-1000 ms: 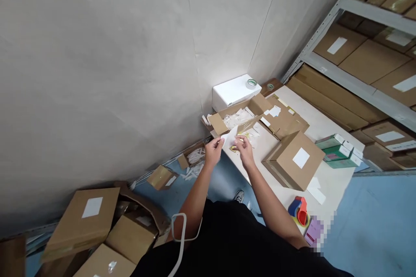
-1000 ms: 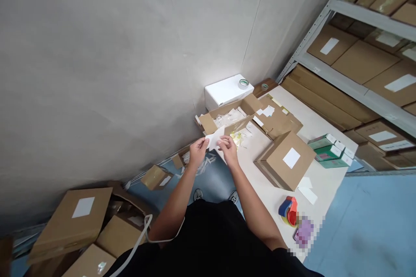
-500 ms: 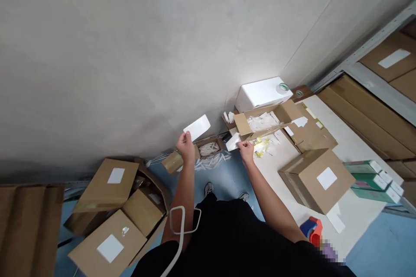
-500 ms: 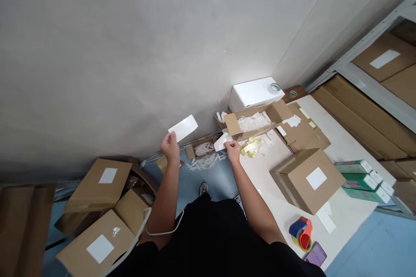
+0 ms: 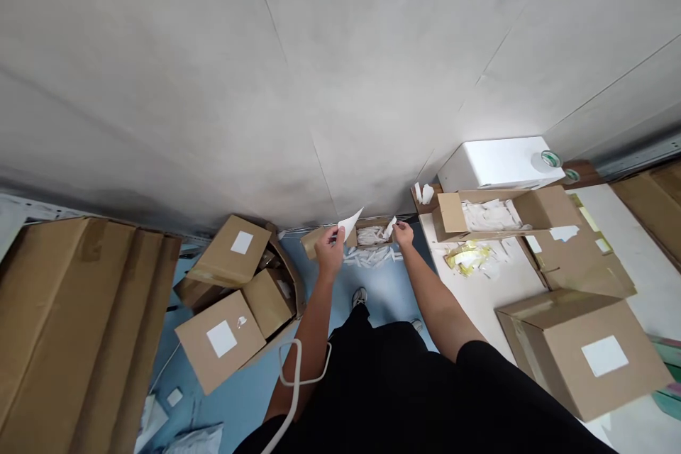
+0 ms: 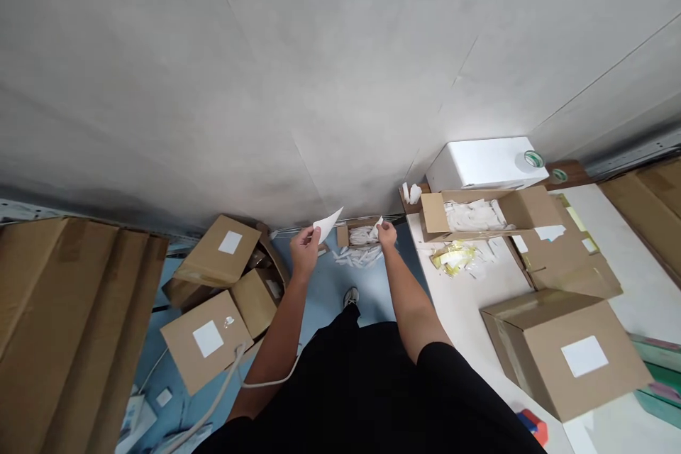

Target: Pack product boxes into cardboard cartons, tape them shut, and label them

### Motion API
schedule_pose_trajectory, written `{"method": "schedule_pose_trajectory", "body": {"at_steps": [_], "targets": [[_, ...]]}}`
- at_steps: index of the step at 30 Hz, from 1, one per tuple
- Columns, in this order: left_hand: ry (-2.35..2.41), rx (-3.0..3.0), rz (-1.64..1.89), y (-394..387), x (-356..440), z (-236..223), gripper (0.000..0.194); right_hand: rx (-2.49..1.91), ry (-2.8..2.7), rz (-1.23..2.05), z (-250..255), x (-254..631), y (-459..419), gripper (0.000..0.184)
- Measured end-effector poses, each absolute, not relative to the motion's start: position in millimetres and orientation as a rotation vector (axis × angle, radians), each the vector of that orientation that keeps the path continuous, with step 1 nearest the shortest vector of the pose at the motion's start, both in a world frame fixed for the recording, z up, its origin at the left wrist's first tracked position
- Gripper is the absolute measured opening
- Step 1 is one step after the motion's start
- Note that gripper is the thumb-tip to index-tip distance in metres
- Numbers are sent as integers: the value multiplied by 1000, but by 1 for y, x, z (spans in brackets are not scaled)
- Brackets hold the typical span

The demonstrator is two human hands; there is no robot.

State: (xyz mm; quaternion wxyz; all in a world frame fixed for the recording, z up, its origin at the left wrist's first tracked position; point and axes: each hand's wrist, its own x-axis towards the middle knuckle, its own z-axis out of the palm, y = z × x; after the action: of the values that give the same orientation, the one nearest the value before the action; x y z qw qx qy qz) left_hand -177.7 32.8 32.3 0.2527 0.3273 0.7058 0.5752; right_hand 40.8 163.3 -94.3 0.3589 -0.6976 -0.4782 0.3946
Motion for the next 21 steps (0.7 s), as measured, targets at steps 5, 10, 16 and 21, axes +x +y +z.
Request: {"method": "schedule_pose_trajectory", "body": {"at_steps": [5, 10, 16, 21], "targets": [[1874, 950, 1549, 38, -172, 27, 36, -1862, -1132, 1012, -87, 65, 144, 27], [1677, 1183, 1484, 60, -125, 34, 35, -1603, -1235, 953, -39, 88, 98, 39], [1298, 1611, 1303, 80, -22, 54, 28, -1432, -1044, 1038, 39, 135, 65, 50], [1028, 1912, 1171, 81, 75, 63, 21, -1369, -608, 985, 80, 204, 38, 47]]}}
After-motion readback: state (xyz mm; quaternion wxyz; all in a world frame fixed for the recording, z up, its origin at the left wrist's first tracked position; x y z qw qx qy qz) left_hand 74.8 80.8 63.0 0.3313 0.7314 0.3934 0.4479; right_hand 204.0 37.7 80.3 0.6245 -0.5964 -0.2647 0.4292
